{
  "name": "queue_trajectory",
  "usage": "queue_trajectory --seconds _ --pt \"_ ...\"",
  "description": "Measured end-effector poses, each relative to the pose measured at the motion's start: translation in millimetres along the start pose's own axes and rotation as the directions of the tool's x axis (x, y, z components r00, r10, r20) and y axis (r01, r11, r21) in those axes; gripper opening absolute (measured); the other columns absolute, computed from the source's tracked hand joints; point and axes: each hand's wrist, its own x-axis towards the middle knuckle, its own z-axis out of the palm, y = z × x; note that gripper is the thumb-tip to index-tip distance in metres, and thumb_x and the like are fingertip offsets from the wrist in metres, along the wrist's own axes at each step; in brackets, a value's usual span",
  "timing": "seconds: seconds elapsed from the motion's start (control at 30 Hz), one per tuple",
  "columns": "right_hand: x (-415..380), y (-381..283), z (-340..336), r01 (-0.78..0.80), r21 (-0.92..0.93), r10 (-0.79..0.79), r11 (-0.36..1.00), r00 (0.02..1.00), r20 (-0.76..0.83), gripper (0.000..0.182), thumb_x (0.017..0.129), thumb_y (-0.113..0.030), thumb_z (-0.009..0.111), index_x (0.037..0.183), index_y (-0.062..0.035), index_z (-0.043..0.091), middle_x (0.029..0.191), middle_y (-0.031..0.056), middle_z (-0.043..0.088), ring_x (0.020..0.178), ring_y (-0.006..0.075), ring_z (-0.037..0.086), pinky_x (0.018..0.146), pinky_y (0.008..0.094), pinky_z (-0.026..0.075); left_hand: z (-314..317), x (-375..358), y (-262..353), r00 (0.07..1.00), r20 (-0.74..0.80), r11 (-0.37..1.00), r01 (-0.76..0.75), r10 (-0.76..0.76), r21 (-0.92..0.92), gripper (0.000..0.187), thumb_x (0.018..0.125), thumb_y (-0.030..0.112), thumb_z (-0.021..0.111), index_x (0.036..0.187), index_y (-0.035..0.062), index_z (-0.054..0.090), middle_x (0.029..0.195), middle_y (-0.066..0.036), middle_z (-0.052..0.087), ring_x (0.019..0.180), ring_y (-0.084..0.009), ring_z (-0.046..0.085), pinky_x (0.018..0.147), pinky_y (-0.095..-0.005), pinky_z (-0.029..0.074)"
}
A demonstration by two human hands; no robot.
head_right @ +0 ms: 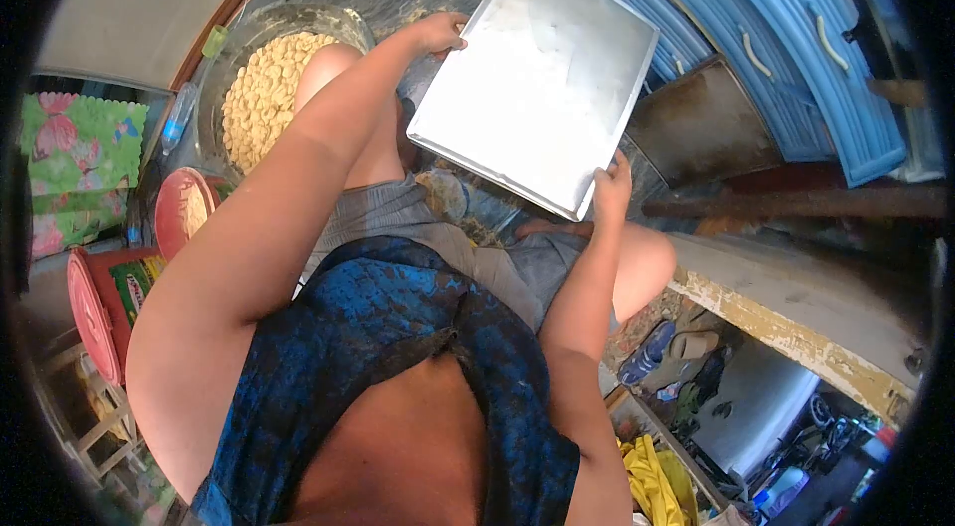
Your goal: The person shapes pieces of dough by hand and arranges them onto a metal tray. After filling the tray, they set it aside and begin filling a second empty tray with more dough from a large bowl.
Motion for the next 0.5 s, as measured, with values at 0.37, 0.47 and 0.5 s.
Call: queue_trajectory --seconds 0.37,0.47,0.5 --pt "-1.2 -7.2 -0.7 -0.138 -0.344 0.15 0.929 0.989 0.007 0.054 0.072 0.001 0.055 0.125 0.0012 0.043 0.084 0.0113 0.059 0.075 0.0208 0.059 0.07 0.0318 0.047 2.0 0.2 6.2 0.999 -0.02 0.986 0.052 -0.049 0.157 0.062 0.075 0.006 0.064 0.133 0.0079 0.041 0.074 -0.013 0.061 0.055 -0.0177 0.057 0.049 -0.0327 0.048" --pt "-0.7 -3.0 -0.4 -0.087 -0.384 0.095 0.919 0.995 0.002 0.054 0.072 0.001 0.055 0.125 0.0011 0.044 0.083 0.011 0.059 0.074 0.0207 0.059 0.069 0.0321 0.048 4.4 3.8 0.9 0.998 -0.041 0.993 0.048 -0.044 0.112 0.063 0.074 0.005 0.065 0.132 0.0062 0.041 0.075 -0.014 0.063 0.055 -0.0188 0.058 0.05 -0.0333 0.049" --pt "-1.2 -4.0 0.0 -0.089 -0.385 0.096 0.919 0.995 0.0 0.054 0.072 0.001 0.055 0.125 0.0011 0.044 0.083 0.011 0.059 0.074 0.0207 0.059 0.069 0.0321 0.048 4.4 3.7 1.0 0.998 -0.051 0.989 0.031 -0.023 0.142 0.063 0.074 0.005 0.066 0.132 0.0052 0.042 0.079 -0.014 0.063 0.057 -0.0193 0.059 0.051 -0.033 0.049"
